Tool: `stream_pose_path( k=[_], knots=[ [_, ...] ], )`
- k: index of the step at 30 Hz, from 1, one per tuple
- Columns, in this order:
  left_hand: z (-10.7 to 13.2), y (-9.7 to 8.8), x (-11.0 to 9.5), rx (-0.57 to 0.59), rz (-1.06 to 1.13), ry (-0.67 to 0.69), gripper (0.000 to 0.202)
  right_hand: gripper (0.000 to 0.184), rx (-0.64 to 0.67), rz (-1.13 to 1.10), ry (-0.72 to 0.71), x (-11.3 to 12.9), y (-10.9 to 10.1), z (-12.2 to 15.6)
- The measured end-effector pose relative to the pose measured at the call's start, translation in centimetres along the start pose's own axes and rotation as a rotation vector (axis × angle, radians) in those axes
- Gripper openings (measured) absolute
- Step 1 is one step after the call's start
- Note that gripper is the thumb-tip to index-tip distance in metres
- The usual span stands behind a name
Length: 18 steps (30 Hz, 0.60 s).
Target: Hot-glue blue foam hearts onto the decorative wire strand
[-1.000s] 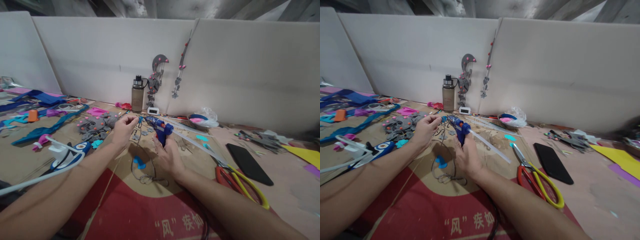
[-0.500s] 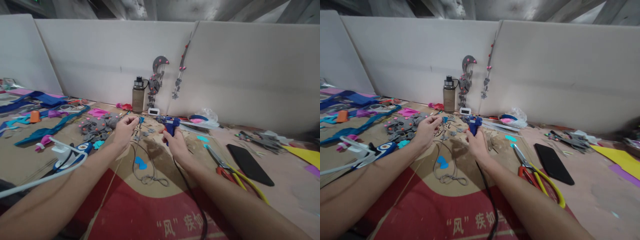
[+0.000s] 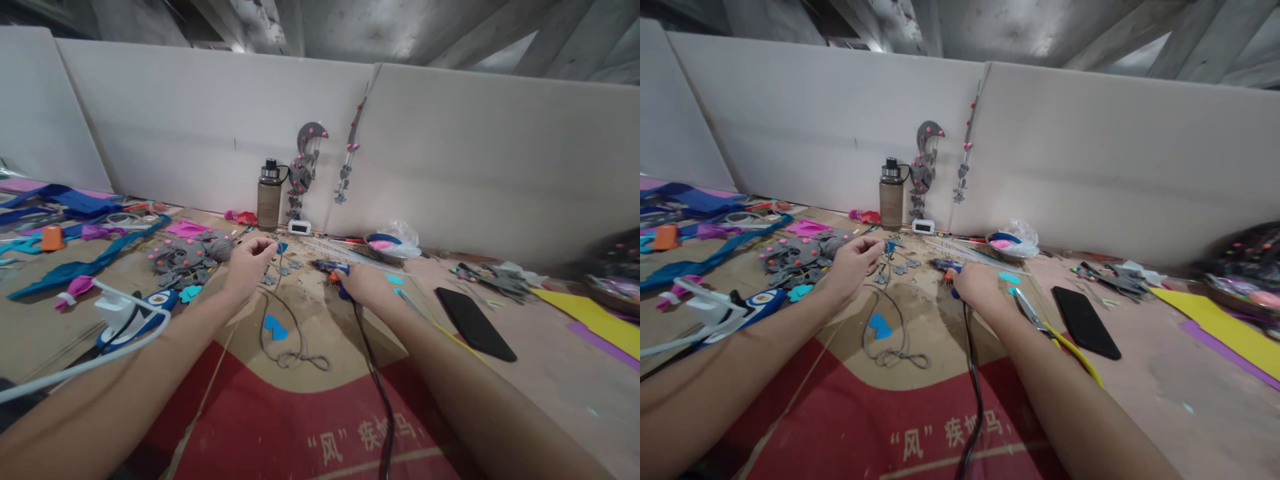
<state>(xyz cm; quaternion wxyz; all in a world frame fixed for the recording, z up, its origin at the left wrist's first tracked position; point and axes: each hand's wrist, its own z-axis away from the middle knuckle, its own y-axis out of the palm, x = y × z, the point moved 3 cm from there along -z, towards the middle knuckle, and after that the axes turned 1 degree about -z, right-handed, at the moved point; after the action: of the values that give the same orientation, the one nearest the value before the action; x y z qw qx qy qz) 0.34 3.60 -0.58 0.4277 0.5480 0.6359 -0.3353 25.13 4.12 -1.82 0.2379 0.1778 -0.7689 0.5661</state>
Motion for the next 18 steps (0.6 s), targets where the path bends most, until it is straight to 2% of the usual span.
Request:
stream_pose_path(
  k=[3,5,6,8,10,12,13,18],
  knots=[
    [0.5,0.0,-0.8,0.012,-0.107,0.074,0.021,0.025,-0.081,0.068,-0.159,2.8,-0.9,1.5],
    [0.8,0.1,-1.5,0.014,-0.219,0.154,0.019,0.018,-0.121,-0.154,-0.362,5.5,-0.8,2.8],
    [1.0,0.1,-1.8,0.014,-0.281,0.201,0.018,0.016,-0.116,-0.309,-0.385,6.6,-0.5,3.4],
    [1.3,0.1,-2.4,0.008,-0.394,0.303,0.017,0.023,-0.028,-0.616,-0.346,8.4,0.8,4.2],
    [1.5,0.1,-2.8,-0.004,-0.473,0.403,0.014,0.031,0.087,-0.875,-0.24,9.7,2.4,4.5],
    [1.5,0.1,-3.0,-0.016,-0.507,0.464,0.013,0.036,0.198,-1.032,-0.154,10.4,3.6,4.6],
    [1.5,0.0,-3.0,-0.019,-0.511,0.47,0.012,0.035,0.21,-1.065,-0.136,10.5,3.9,4.5],
    [1.4,0.1,-2.9,0.001,-0.425,0.323,0.015,0.016,0.015,-0.933,-0.259,10.0,3.0,4.1]
  ],
)
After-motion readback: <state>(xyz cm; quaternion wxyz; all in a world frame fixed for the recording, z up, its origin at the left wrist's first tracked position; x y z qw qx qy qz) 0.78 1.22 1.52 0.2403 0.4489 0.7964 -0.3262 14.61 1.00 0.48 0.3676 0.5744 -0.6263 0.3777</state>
